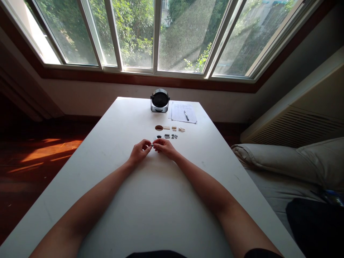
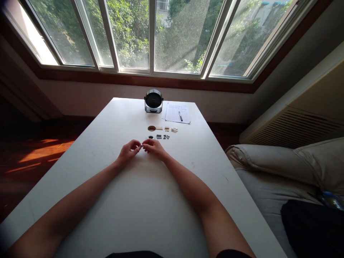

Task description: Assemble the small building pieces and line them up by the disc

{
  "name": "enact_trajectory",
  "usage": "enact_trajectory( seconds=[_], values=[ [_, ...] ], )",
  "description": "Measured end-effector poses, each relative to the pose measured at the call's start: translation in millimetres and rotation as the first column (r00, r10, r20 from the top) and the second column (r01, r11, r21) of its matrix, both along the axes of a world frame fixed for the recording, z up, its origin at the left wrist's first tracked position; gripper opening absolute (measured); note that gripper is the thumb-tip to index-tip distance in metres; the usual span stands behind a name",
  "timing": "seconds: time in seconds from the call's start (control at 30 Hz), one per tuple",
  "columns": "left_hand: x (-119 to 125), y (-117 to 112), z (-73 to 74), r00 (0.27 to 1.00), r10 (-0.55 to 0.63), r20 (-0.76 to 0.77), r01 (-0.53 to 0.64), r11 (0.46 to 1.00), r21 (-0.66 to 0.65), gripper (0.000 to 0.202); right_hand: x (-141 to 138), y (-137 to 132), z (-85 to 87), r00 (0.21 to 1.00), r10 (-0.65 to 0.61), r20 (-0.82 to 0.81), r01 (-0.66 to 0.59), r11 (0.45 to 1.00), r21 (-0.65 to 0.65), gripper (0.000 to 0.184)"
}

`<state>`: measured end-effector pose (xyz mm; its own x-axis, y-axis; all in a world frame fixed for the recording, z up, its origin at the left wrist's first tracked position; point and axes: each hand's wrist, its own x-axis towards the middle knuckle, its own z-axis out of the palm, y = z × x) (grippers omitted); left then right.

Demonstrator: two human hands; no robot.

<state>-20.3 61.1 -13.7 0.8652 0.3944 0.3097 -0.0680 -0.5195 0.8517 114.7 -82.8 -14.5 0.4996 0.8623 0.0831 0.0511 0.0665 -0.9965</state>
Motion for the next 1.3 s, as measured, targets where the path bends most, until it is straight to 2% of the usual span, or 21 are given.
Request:
enact_trajectory(
  seconds=[0.23,0.47,0.77,0.9,1.07,1.3],
  values=[
    [5.4,7.3,-6.0,0.995,-0.077,-0.062,0.069,0.991,-0.118,0.03,-5.7,0.1,1.1,0.999,0.034,0.028,-0.036,0.997,0.062,0.042],
    [7.0,11.1,-8.3,0.99,-0.135,-0.036,0.124,0.966,-0.227,0.029,-5.5,1.6,-3.3,0.996,0.047,0.075,-0.052,0.997,0.061,0.039],
    [3.9,8.6,-9.5,0.998,-0.063,-0.027,0.059,0.988,-0.145,0.029,-2.7,2.8,-7.9,0.988,-0.02,0.155,0.016,1.0,0.027,0.032],
    [2.9,8.2,-10.0,0.999,-0.031,-0.033,0.028,0.996,-0.088,0.029,-2.3,3.0,-9.7,0.981,-0.047,0.19,0.036,0.997,0.061,0.028],
    [4.7,8.8,-7.4,0.994,-0.093,-0.054,0.085,0.988,-0.13,0.031,-6.2,0.4,-5.9,0.965,-0.082,0.251,0.066,0.995,0.071,0.025],
    [6.4,11.0,-6.9,0.983,-0.17,-0.065,0.151,0.962,-0.227,0.035,-7.8,-1.4,-3.6,0.886,-0.154,0.436,0.127,0.988,0.092,0.018]
  ],
)
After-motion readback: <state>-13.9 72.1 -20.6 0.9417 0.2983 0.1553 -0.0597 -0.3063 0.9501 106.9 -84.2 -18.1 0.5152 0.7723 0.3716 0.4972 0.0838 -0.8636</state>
